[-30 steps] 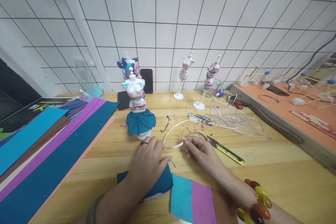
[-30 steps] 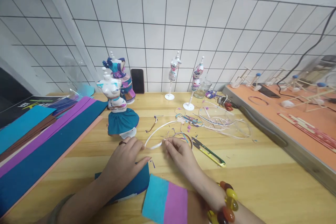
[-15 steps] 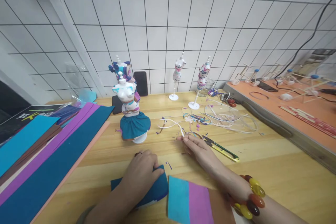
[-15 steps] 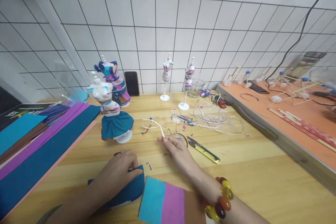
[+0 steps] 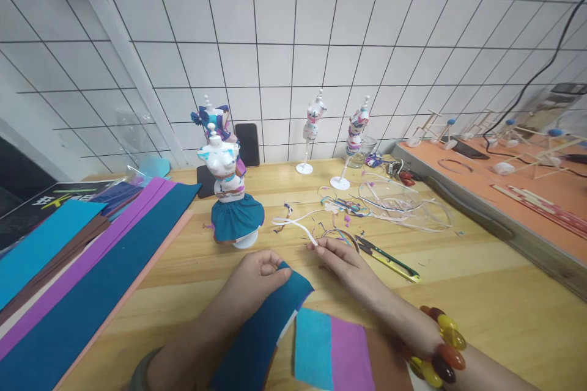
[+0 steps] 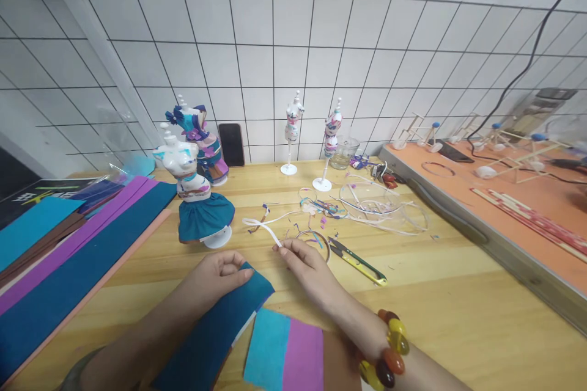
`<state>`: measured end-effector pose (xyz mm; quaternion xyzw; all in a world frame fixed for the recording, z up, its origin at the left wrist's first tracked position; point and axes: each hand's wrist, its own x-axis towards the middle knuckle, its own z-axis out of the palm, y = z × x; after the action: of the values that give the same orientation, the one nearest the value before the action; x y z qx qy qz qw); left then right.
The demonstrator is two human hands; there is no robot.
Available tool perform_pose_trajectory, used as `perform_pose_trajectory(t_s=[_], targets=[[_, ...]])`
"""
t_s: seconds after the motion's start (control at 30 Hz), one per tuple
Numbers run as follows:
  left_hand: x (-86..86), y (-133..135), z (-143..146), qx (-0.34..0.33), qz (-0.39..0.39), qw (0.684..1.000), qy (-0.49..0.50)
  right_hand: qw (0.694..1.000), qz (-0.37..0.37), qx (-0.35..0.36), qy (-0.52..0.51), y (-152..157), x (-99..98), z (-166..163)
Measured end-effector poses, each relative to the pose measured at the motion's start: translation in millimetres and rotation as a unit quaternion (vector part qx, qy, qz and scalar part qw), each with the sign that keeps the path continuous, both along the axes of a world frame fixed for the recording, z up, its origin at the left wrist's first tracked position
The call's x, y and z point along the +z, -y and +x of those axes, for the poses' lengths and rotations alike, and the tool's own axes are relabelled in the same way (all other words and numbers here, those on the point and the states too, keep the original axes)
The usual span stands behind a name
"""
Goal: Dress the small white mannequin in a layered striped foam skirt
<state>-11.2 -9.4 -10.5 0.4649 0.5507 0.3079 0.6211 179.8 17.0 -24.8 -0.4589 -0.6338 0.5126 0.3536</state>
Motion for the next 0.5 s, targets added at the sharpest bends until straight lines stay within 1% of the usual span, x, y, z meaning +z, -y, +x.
perform_pose_trajectory(t_s=[0.07,0.13,0.2,0.27,0.4,0.5], targets=[[-5.4,0,3,0.017,-0.025,0.998,0.055,0.999,0.031,-0.005,-0.005,3,-2.1,-3],[-9.4,1,6,0.039,-0.029,0.994,0.098,0.998,0.062,-0.018,-0.013,6,-5.3,-5],[-9.7,4,10,0.061,-0.036,0.988,0.141,0.996,0.089,-0.028,-0.011,8,-7.9,-6],[-5.9,7,13,0.072,-0.056,0.979,0.183,0.993,0.110,-0.030,-0.001,10,-8.7,-7],[3.9,12,18,0.077,-0.089,0.970,0.213,0.988,0.148,-0.036,0.015,12,-4.6,-5],[3.9,14,20,0.082,-0.077,0.969,0.219,0.982,0.182,-0.042,0.021,14,-0.1,-5]])
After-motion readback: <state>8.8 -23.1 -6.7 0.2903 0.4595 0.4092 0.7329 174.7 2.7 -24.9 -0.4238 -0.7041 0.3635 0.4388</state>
